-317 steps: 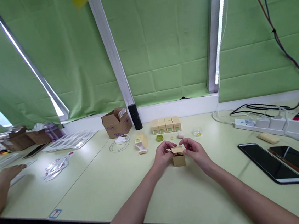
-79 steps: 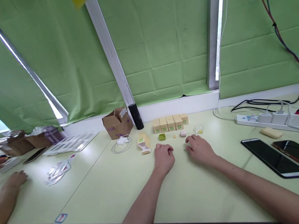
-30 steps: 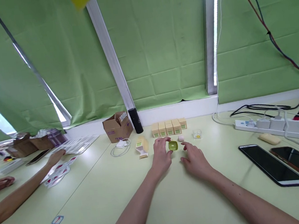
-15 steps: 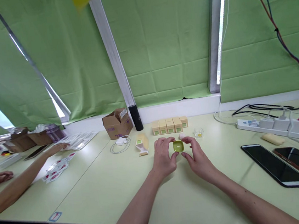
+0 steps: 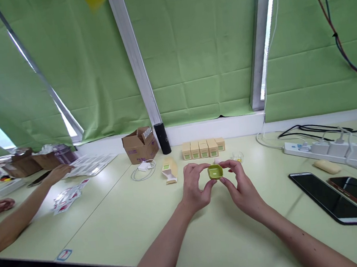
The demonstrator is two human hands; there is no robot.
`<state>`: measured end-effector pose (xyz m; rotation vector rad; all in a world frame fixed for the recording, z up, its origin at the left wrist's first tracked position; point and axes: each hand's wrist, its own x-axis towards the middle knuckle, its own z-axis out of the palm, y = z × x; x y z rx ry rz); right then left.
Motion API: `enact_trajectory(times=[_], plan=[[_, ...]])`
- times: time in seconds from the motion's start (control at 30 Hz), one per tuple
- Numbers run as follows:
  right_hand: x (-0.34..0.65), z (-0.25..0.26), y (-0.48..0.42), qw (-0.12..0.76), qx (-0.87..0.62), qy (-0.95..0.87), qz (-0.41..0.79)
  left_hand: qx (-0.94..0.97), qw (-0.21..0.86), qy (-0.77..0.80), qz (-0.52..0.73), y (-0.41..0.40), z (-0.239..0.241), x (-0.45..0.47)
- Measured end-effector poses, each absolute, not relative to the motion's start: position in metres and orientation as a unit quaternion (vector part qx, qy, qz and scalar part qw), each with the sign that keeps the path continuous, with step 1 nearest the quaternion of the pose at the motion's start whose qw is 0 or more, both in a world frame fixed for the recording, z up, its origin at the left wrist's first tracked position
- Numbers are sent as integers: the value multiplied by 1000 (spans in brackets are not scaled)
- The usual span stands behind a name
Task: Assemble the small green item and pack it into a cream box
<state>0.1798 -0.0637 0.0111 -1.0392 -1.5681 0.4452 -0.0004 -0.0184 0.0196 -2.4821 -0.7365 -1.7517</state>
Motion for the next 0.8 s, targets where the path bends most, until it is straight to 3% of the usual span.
enact_trajectory(times=[0.23,0.5,0.8], plan=[[179,8,-65,547,-454,-680,180,-782,-30,-280,-557,-17,17,2],[177,9,-66,488,-439,-742,133,-718,-179,-311,-596,-12,13,5],[174,6,-64,520,-442,-705,191,-683,-306,-334,-573,-13,11,9]])
